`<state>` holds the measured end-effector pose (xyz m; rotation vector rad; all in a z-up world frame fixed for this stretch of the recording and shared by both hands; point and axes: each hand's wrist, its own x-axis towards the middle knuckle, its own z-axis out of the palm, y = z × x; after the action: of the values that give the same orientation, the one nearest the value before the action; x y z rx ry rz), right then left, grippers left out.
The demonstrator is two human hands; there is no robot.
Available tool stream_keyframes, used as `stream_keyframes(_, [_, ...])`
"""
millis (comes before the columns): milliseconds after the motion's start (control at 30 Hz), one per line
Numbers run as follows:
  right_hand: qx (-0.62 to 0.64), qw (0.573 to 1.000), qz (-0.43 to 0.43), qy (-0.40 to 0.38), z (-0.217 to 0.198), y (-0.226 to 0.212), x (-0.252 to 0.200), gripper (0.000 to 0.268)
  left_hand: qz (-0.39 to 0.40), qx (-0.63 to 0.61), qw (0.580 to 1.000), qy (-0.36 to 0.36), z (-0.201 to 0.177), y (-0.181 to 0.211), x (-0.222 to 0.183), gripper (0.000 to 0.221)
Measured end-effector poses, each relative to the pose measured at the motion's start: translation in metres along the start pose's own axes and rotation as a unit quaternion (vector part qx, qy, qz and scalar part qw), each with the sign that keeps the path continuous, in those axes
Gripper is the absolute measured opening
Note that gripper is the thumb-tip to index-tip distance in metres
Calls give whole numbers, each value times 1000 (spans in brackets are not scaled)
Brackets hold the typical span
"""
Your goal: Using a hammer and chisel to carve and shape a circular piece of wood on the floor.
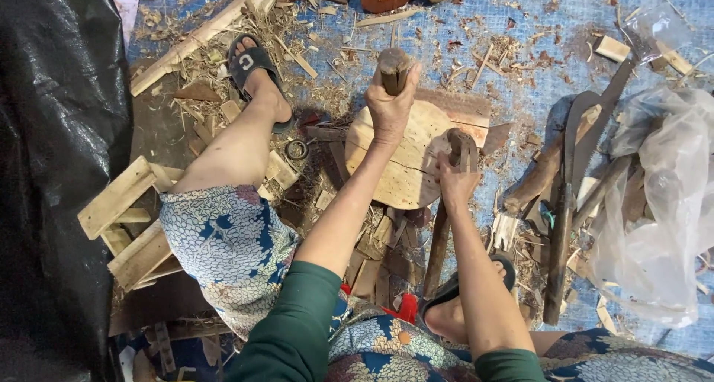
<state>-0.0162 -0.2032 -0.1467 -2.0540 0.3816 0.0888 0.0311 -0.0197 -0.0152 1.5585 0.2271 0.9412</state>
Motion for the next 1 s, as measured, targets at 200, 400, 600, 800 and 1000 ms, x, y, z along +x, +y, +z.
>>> stream_keyframes(200, [15, 999, -48, -4, -4, -10, -6, 73, -12, -27, 999, -13, -1, 4, 0, 20])
stream_keyframes(400, [-11, 999, -29, -10, 1, 1, 0, 79, 1, 4, 1000, -2, 1, 2, -1, 17])
stream_keyframes(600, [-16, 985, -147, 87, 6, 7, -10, 44, -30, 35, 995, 89, 20, 20, -9, 23])
stream_keyframes(800, [48, 993, -104, 29, -17, -40, -22, 35, -9, 6, 1000, 21, 34, 1, -23, 22])
stream_keyframes(1000, [99, 993, -52, -48, -41, -91, -22, 71, 23, 63, 998, 7, 35, -8, -39, 47])
